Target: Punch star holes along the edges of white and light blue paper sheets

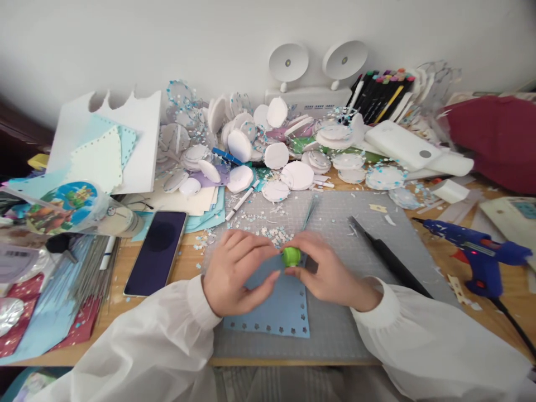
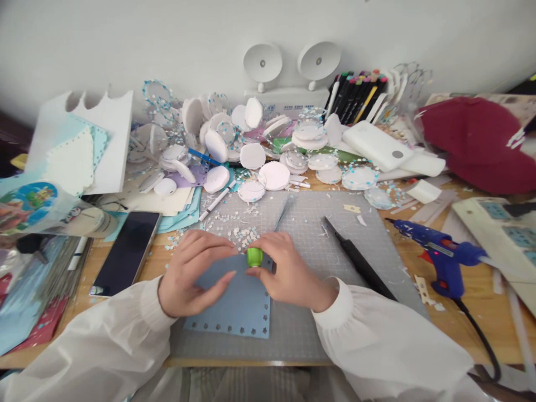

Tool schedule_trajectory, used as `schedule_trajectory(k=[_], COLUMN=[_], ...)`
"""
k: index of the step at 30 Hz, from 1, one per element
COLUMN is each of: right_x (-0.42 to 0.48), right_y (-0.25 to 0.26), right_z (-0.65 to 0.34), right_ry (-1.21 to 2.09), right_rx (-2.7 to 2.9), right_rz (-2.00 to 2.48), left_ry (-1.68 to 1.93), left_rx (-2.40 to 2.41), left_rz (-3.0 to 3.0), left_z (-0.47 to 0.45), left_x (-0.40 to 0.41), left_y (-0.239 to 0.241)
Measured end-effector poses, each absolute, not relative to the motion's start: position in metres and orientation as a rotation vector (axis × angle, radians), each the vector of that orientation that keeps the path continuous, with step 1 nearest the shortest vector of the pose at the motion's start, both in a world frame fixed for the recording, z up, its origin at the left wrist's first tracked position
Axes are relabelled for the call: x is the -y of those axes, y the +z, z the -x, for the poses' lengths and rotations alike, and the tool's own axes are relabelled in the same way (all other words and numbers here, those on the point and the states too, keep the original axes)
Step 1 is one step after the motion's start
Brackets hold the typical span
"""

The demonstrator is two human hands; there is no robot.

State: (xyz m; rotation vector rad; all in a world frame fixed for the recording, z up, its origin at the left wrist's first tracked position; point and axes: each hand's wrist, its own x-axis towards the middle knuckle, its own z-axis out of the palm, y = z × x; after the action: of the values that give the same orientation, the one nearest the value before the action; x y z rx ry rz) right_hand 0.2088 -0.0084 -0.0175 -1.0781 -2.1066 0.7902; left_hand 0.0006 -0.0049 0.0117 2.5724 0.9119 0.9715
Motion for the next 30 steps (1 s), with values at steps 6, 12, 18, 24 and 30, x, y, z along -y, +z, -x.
schedule_trajectory(k=[6,12,18,24,30], right_x=[0.013,0.016,0.017,0.019,0.022], right_y=[-0.016,-0.016,-0.019,-0.018,-0.019], right_z=[-0.204,-0.202,-0.201,-0.201,-0.199], right_ry=[0.71,0.652,0.639,0.586,0.505], right_rx=[2.189,2.217,2.264,2.271,2.275], right_rz=[1.075,1.045,1.03,1.033,1.007], left_ry=[0.585,0.248,0.091,0.173,0.204], left_rx=[-1.101,-1.09,-1.073,-0.966,-0.873], left_rz=[-2.871,-3.021,-3.01,-3.046,-3.027], left_z=[-0.024,-0.032,-0.035,-0.032,-0.029], left_x=[0.01,-0.001,-0.005,-0.008,-0.012], left_y=[0.029,0.035,0.034,0.027,0.02])
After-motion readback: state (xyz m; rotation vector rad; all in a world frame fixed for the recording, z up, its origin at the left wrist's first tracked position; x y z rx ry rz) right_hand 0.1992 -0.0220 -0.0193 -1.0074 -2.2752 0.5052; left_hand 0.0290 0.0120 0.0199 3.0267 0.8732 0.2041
